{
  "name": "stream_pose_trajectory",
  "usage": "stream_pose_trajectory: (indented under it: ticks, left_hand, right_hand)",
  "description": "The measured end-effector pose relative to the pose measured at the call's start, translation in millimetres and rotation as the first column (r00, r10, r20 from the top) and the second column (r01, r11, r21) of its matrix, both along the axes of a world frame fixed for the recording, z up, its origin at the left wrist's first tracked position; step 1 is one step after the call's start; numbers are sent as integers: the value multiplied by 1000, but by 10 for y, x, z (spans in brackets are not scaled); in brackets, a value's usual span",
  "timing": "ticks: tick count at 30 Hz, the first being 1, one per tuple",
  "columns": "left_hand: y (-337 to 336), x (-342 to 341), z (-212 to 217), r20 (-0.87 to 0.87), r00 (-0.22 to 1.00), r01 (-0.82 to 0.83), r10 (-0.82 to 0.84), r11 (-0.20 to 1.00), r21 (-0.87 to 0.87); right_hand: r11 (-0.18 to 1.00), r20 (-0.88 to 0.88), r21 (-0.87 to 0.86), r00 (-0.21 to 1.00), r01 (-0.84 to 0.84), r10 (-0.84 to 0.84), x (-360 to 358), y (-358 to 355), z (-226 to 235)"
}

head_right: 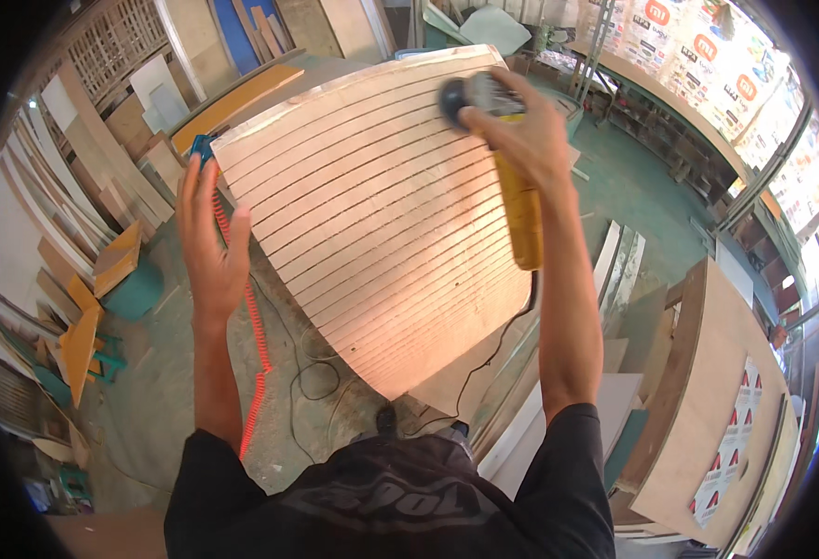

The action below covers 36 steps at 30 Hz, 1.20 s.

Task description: The person sands the exterior and edges of a curved wooden furniture piece using an electric orbital sander, turning the object over and wiping the surface with their hand to check for smoothness.

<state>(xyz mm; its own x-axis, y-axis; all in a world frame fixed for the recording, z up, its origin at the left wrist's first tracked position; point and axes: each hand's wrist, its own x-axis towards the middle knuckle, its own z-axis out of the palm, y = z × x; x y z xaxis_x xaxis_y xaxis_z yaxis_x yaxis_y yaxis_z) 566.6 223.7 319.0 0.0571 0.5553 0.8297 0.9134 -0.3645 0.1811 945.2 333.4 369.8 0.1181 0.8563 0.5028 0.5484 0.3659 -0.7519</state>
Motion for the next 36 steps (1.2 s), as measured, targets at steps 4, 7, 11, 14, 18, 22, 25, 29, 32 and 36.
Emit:
stream_pose_trajectory:
  ticks: [4, 7, 11, 14, 18, 22, 25, 29, 32, 36]
  left_hand:
    - [126, 23, 45, -373, 917, -187, 139, 978, -96]
    - [247, 119, -60, -423, 887, -257, 184, 959, -122]
    - [252, 143, -36, -408, 904, -191, 125, 974, -125]
    - [197, 158, -39, -462, 862, -292, 210, 949, -115]
    - [180, 212, -82, -480, 848, -298, 223, 951, -86]
    - [210, 149, -96, -445, 879, -227, 169, 970, -80]
    - [183, 156, -53, -423, 895, -201, 139, 974, -105]
    - [410, -150, 142, -177, 983, 28, -38, 998, -58]
    - [704, -490, 210, 34, 999, 42, -41, 999, -17]
    - [814, -495, 132, 543, 827, 287, -146, 940, -185]
  right_hand:
    - [985, 111, 134, 989, -108, 93, -699, -222, 106]
    - [993, 67, 102, 995, 65, -72, -620, -14, 172]
    - [963, 136, 79, 954, 259, -268, -70, 257, 96]
    - [968, 21, 45, 968, 247, -249, 150, 131, -169]
    - [928, -91, 37, 926, 372, -367, 385, -230, -766]
    - [898, -294, -149, 849, 414, -440, 481, -730, -1435]
    - [890, -475, -216, 753, 402, -456, 566, -1002, -2059]
    - [869, -665, -288, 568, 402, -484, 677, -1137, -3048]
    - [872, -776, -343, 418, 349, -472, 633, -1274, -3450]
    - [864, -839, -388, 264, 322, -475, 664, -1402, -4128]
